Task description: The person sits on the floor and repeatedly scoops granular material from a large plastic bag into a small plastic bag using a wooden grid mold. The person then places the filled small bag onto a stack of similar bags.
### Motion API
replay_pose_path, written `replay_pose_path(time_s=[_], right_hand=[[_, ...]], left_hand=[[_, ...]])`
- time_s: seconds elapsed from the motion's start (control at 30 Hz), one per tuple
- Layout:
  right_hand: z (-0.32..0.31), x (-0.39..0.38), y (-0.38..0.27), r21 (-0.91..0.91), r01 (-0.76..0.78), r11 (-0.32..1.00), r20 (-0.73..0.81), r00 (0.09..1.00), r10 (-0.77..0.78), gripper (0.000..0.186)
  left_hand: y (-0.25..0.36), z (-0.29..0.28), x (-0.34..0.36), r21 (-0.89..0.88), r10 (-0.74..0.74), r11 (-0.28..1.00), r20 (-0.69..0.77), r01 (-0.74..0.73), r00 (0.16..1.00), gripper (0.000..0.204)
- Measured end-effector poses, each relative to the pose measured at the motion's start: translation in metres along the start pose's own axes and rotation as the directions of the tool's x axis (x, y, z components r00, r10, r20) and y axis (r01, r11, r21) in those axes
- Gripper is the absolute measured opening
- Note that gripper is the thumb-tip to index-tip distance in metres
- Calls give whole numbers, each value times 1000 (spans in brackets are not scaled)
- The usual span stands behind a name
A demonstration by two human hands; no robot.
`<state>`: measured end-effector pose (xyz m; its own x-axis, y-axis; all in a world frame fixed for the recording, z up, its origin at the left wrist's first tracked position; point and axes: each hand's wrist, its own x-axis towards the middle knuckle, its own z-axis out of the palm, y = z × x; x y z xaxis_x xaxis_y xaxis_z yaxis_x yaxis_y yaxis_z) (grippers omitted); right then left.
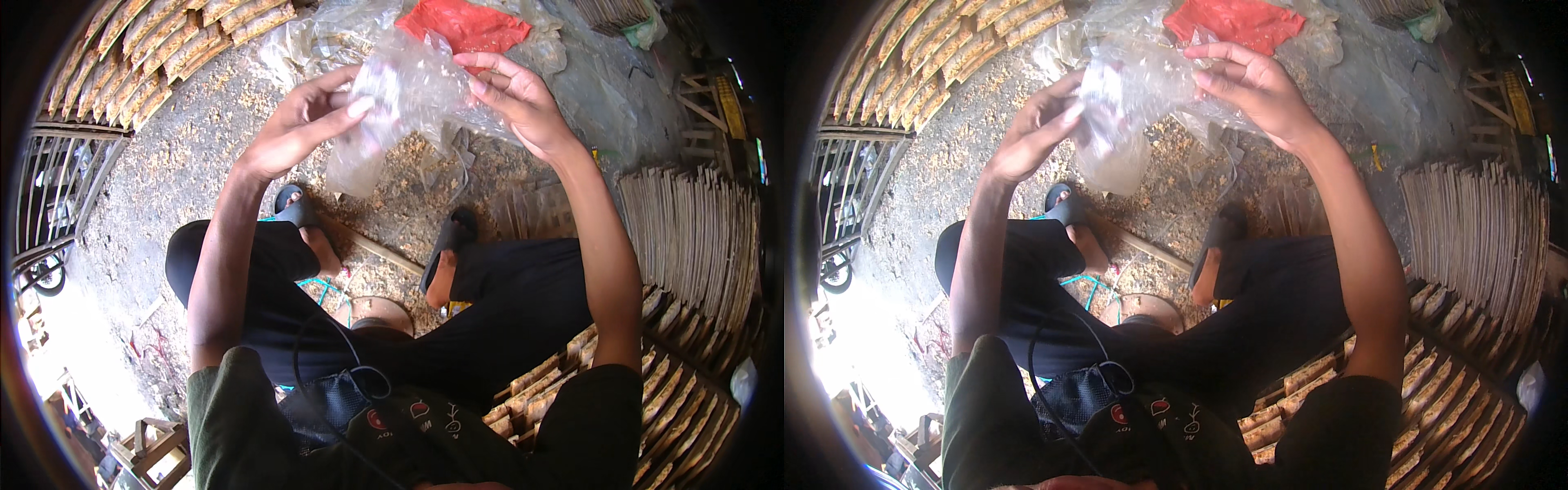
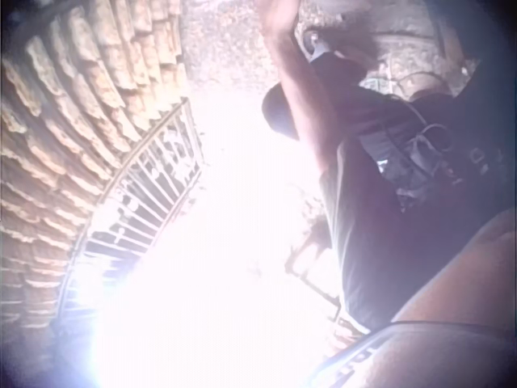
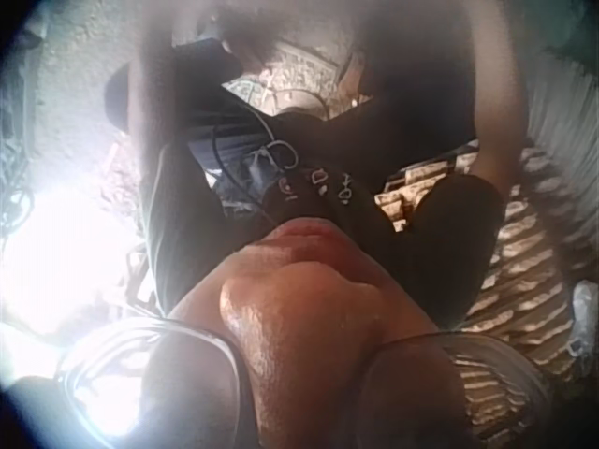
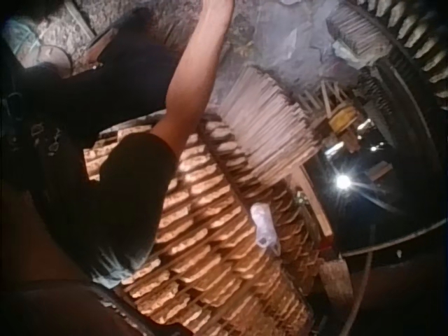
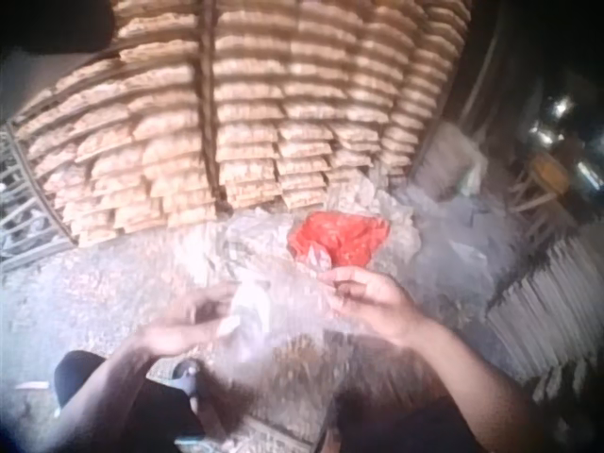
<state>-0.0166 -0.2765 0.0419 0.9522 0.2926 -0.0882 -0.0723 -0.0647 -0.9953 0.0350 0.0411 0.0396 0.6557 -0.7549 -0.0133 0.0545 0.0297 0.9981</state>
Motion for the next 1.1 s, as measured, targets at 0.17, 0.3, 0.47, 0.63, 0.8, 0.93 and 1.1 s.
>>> replay_pose_path(time_s=[0.17,0.3,0.47,0.63,0.8,0.93,1.1], right_hand=[[8,-4,-15,-134,8,991,127,992,9,42],[10,-4,-8,-236,39,971,32,999,-33,45],[40,-2,11,-805,304,509,-51,820,-570,62],[74,-15,12,-977,176,124,129,940,-316,77],[53,-8,26,-924,24,381,-118,932,-344,78],[69,-7,19,-892,261,370,95,906,-412,79],[58,-5,21,-983,97,153,44,948,-314,80]], left_hand=[[-9,24,4,23,-131,991,-45,132,990,48],[-23,40,10,-251,-211,948,-41,194,977,46],[-27,50,12,-665,-153,739,-17,103,988,49],[-28,49,9,-692,-204,718,-116,68,972,52],[-32,47,11,-640,-136,765,-49,73,990,57],[-34,48,9,-607,-129,791,-43,77,991,57],[-28,44,6,-585,-179,803,-47,118,983,57]])
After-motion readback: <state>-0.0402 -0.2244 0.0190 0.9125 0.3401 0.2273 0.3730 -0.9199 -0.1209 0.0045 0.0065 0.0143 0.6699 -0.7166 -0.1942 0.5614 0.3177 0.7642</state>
